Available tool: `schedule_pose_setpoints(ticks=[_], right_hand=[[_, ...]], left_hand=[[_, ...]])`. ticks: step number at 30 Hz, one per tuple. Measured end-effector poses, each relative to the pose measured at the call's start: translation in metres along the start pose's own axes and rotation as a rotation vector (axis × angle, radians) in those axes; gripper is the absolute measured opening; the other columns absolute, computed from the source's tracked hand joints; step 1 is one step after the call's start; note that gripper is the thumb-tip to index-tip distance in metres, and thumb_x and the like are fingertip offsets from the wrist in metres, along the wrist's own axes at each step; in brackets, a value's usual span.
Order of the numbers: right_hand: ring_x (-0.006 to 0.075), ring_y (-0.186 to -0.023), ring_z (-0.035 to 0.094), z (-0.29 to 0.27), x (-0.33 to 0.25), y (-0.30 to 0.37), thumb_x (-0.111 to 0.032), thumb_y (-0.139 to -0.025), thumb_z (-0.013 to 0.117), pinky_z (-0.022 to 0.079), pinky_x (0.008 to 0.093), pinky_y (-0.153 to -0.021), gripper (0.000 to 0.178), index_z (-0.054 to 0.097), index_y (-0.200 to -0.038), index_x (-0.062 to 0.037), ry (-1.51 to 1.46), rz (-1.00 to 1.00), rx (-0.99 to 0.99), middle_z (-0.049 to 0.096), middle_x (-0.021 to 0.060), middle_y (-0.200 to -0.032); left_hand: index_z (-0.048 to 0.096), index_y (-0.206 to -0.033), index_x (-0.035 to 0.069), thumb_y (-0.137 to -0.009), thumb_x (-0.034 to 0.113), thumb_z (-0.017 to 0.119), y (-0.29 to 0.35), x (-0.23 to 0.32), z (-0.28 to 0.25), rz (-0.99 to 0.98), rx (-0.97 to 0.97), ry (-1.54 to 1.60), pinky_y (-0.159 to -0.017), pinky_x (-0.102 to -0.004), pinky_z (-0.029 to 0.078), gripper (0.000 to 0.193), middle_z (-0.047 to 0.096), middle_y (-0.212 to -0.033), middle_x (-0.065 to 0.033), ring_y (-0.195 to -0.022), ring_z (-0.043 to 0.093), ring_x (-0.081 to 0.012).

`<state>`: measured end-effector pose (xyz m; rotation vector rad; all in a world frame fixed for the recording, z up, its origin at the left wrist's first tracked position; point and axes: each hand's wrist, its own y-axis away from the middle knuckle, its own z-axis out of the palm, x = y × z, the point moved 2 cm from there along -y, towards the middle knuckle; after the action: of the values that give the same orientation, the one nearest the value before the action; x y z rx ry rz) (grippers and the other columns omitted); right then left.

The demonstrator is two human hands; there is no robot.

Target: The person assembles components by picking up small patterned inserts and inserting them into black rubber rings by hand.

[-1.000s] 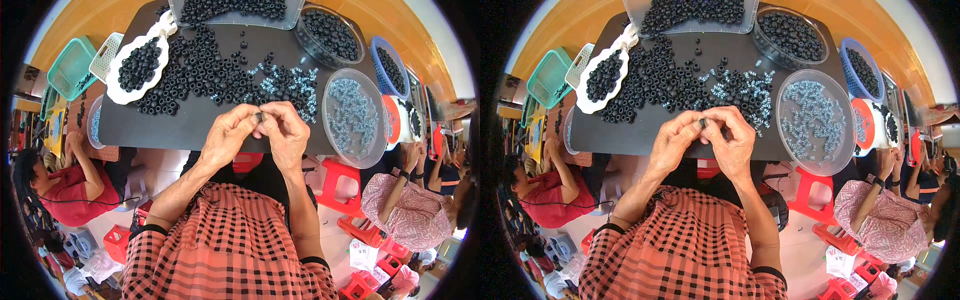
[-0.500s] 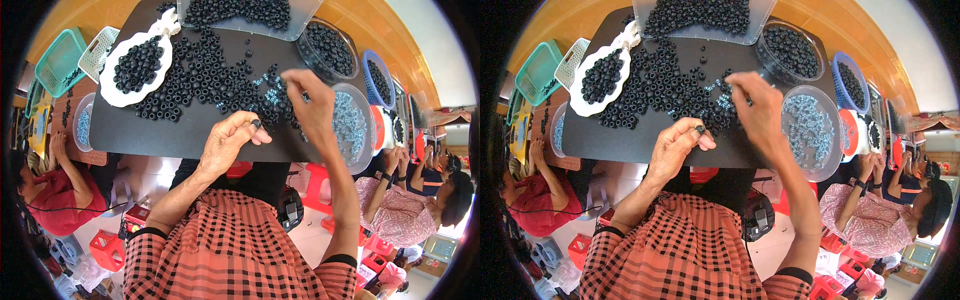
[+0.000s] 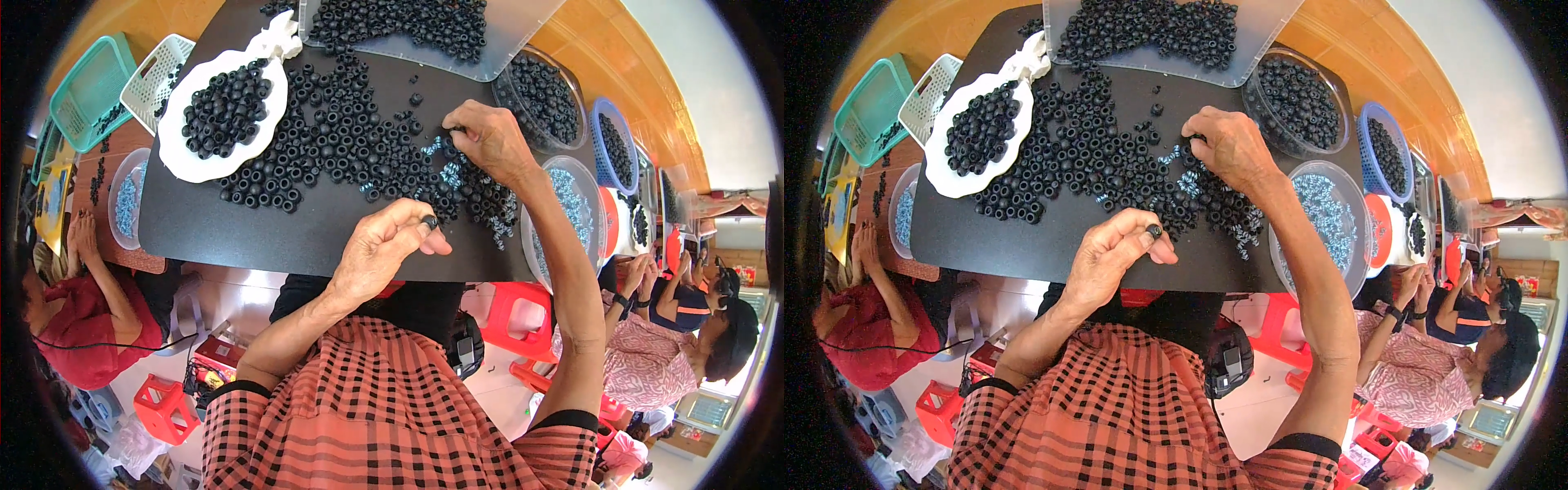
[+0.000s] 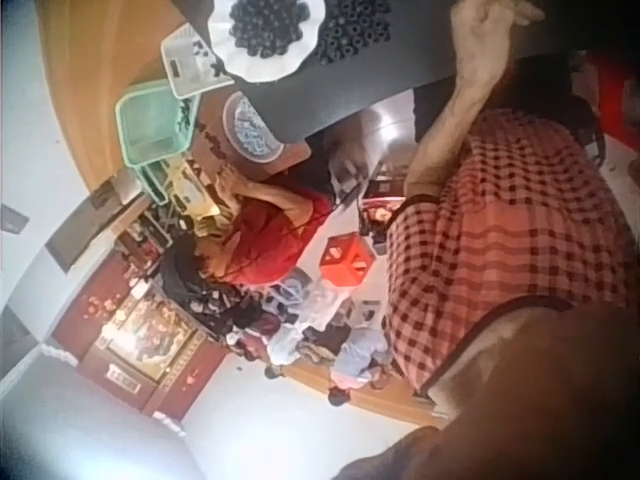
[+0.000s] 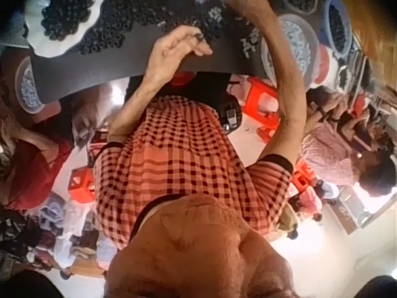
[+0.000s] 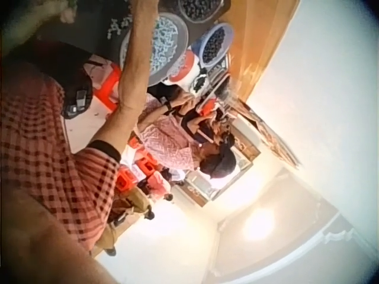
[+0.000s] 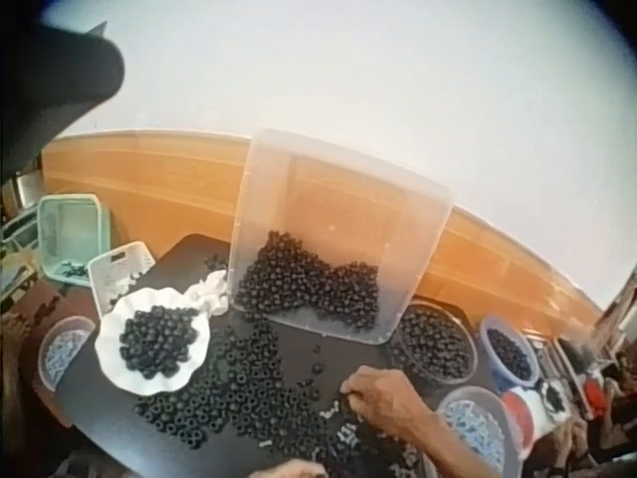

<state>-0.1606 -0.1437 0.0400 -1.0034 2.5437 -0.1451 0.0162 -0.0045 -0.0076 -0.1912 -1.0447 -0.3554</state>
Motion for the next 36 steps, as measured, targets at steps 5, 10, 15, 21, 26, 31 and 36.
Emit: schedule_pose_setpoints(ticks=[5,10,15,21,26,31,36], right_hand=[[0.0037,-0.062,0.051,-0.006,-0.026,0.012,0.0,-0.075,0.064,0.043,0.02,-0.057,0.018,0.069,-0.092,-0.0027,-0.445,0.322,0.224,0.06,-0.001,-0.073],[0.0009,-0.068,0.054,0.005,-0.067,0.044,0.004,-0.082,0.061,0.044,0.0178,-0.06,0.01,0.065,-0.09,-0.0008,-1.008,0.494,0.166,0.06,-0.0046,-0.074],[0.009,-0.066,0.061,0.012,-0.095,0.059,0.008,-0.085,0.055,0.05,0.0225,-0.06,0.014,0.061,-0.096,0.0017,-1.221,0.407,0.243,0.062,0.0032,-0.075],[0.0103,-0.066,0.062,0.019,-0.098,0.072,0.007,-0.085,0.057,0.052,0.0225,-0.063,0.016,0.064,-0.099,0.004,-1.073,0.333,0.346,0.064,0.0075,-0.088],[0.0108,-0.072,0.065,0.017,-0.098,0.079,0.005,-0.086,0.058,0.053,0.0224,-0.068,0.013,0.064,-0.097,0.0047,-1.019,0.392,0.294,0.065,0.0081,-0.089],[0.0109,-0.074,0.066,0.023,-0.094,0.082,0.005,-0.087,0.059,0.053,0.0227,-0.068,0.01,0.063,-0.096,0.0039,-1.14,0.417,0.33,0.066,0.0071,-0.082],[0.0102,-0.075,0.065,0.027,-0.096,0.082,0.005,-0.086,0.06,0.053,0.0221,-0.068,0.01,0.063,-0.096,0.0033,-1.092,0.395,0.365,0.066,0.0064,-0.083]], left_hand=[[0.053,-0.114,-0.001,-0.097,0.01,0.046,0.0,-0.006,-0.005,0.044,0.015,0.164,-0.079,-0.0288,0.049,0.021,0.068,-0.09,-0.0128,-0.084,0.064,-0.0154],[0.054,-0.114,-0.004,-0.096,0.009,0.047,-0.005,-0.002,-0.005,0.002,0.016,0.358,-0.079,-0.0284,0.048,0.023,0.067,-0.09,-0.0124,-0.083,0.062,-0.0157],[0.059,-0.108,-0.002,-0.095,0.01,0.048,-0.005,0.0,0.002,0.006,0.053,0.291,-0.081,-0.0284,0.046,0.021,0.065,-0.09,-0.0096,-0.084,0.059,-0.0148],[0.061,-0.106,-0.003,-0.095,0.006,0.049,-0.004,-0.006,0.004,0.031,0.115,0.114,-0.078,-0.0249,0.048,0.019,0.066,-0.089,-0.0076,-0.083,0.06,-0.0119],[0.062,-0.106,-0.002,-0.095,0.006,0.05,-0.003,-0.006,0.005,0.077,0.129,0.021,-0.08,-0.0249,0.048,0.018,0.066,-0.089,-0.0068,-0.084,0.06,-0.0112],[0.061,-0.105,-0.002,-0.095,0.006,0.05,-0.005,-0.008,0.002,0.08,0.105,-0.027,-0.081,-0.0251,0.049,0.017,0.067,-0.09,-0.0069,-0.084,0.061,-0.0111],[0.061,-0.106,-0.002,-0.095,0.006,0.051,-0.003,-0.007,0.005,0.087,0.129,-0.036,-0.081,-0.0251,0.049,0.017,0.067,-0.09,-0.0068,-0.085,0.061,-0.011]])
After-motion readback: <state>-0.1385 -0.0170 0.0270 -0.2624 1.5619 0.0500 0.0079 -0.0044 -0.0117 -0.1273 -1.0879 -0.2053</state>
